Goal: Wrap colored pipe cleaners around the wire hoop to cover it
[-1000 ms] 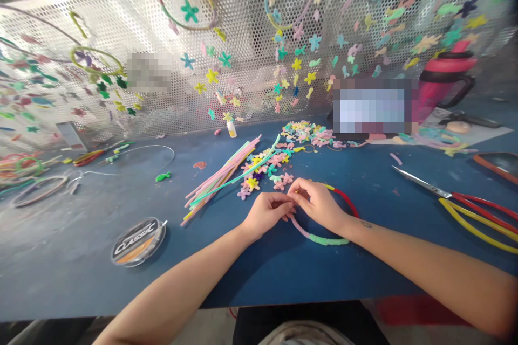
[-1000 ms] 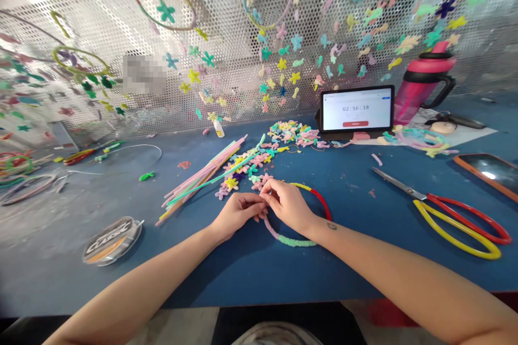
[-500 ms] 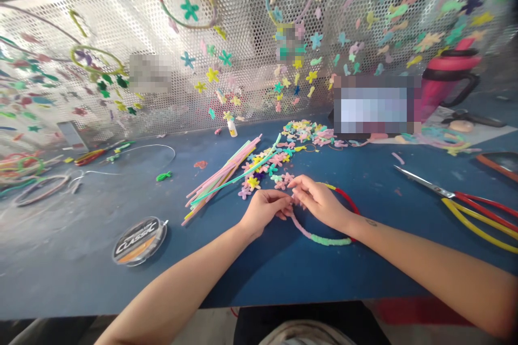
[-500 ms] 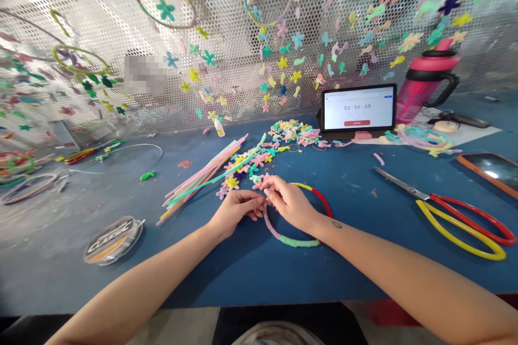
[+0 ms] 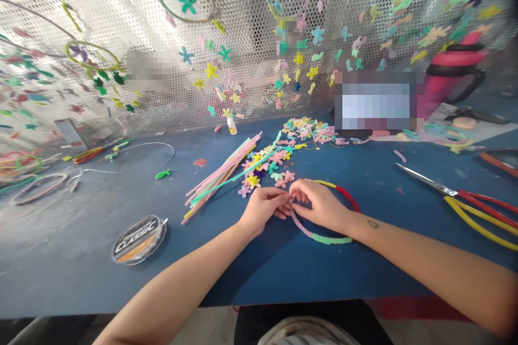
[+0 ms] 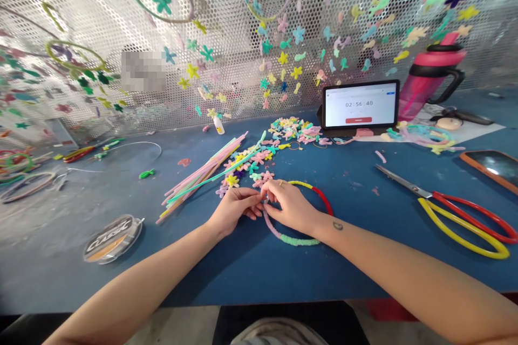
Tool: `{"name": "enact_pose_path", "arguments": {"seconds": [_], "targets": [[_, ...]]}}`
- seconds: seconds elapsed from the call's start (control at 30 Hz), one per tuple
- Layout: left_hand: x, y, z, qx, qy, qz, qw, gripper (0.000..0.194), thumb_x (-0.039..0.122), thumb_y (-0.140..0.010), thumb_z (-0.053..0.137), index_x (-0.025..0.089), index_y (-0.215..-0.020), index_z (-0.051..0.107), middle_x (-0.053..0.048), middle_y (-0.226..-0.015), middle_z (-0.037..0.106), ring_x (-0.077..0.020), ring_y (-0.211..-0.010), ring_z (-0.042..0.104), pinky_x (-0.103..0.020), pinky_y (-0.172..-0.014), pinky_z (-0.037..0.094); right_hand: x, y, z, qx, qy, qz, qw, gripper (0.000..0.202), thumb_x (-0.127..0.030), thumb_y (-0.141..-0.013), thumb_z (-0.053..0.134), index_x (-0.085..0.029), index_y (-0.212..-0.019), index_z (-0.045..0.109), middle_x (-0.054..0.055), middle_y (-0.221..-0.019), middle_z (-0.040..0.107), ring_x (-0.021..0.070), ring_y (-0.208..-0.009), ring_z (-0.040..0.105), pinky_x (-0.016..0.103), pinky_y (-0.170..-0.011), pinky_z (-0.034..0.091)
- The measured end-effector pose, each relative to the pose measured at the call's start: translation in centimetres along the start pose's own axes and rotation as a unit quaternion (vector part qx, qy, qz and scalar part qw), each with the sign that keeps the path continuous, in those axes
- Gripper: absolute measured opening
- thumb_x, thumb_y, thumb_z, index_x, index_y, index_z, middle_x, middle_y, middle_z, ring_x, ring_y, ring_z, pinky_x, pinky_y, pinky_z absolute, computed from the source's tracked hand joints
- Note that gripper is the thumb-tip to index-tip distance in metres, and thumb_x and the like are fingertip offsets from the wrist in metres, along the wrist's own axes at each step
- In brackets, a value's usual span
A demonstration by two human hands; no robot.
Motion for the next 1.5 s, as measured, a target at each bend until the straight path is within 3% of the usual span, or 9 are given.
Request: {"name": "enact_pose_path", "arguments": {"seconds": [0.33, 0.6, 1.17, 1.33, 1.5], "targets": [[-0.2, 0.0, 0.1, 0.002, -0.010, -0.004, 1.000, 0.023, 0.032, -0.070, 0.066, 0.009, -0.073, 0.063, -0.003, -0.059, 0.062, -0.0099, -0.048, 0.060, -0.017, -0.043, 0.048, -0.8, 0.3, 0.7, 0.008, 0.123, -0.072, 0.990, 0.014, -0.009, -0.081, 0.046, -0.018, -0.092, 0.047, 0.004, -0.087, 0.057, 0.0179, -0.083, 0.047, 0.029, -0.073, 0.039], [-0.3, 0.0, 0.0, 0.016, -0.019, -0.011, 1.000, 0.012, 0.021, -0.071, 0.060, 0.009, -0.071, 0.060, -0.003, -0.059, 0.062, -0.0102, -0.047, 0.060, -0.017, -0.042, 0.048, -0.9, 0.5, 0.8, 0.011, 0.203, -0.117, 0.972, 0.015, -0.016, -0.089, 0.038, -0.016, -0.086, 0.052, 0.005, -0.075, 0.053, 0.0175, -0.073, 0.044, 0.030, -0.068, 0.038], [-0.3, 0.1, 0.0, 0.018, -0.027, -0.020, 0.999, 0.007, 0.016, -0.072, 0.055, 0.009, -0.069, 0.057, -0.003, -0.059, 0.063, -0.0098, -0.047, 0.060, -0.017, -0.044, 0.048, -1.0, 0.7, 0.8, -0.002, 0.223, -0.156, 0.962, 0.022, -0.011, -0.089, 0.037, -0.015, -0.081, 0.057, 0.008, -0.079, 0.058, 0.0183, -0.081, 0.050, 0.031, -0.074, 0.042], [-0.3, 0.0, 0.0, 0.015, -0.032, -0.016, 0.999, 0.011, 0.020, -0.074, 0.057, 0.009, -0.070, 0.056, -0.003, -0.060, 0.061, -0.0091, -0.048, 0.059, -0.017, -0.045, 0.048, -0.6, 0.6, 0.9, -0.002, 0.189, -0.128, 0.974, 0.021, -0.010, -0.088, 0.039, -0.016, -0.080, 0.057, 0.006, -0.079, 0.060, 0.0178, -0.078, 0.050, 0.031, -0.075, 0.041], [0.3, 0.1, 0.0, -0.007, -0.013, 0.005, 1.000, 0.020, 0.021, -0.074, 0.056, 0.012, -0.092, 0.054, -0.001, -0.064, 0.059, -0.0085, -0.049, 0.057, -0.018, -0.046, 0.047, 0.3, 0.0, 0.2, 0.014, 0.050, -0.008, 0.999, 0.010, -0.017, -0.086, 0.048, -0.018, -0.081, 0.057, 0.001, -0.079, 0.062, 0.0143, -0.075, 0.053, 0.027, -0.071, 0.039]]}}
Point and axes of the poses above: each hand's wrist, its own y-axis away from the middle knuckle, its own z-axis out of the palm, x = y × z, the point moved 5 cm from there along -y, towards the middle knuckle
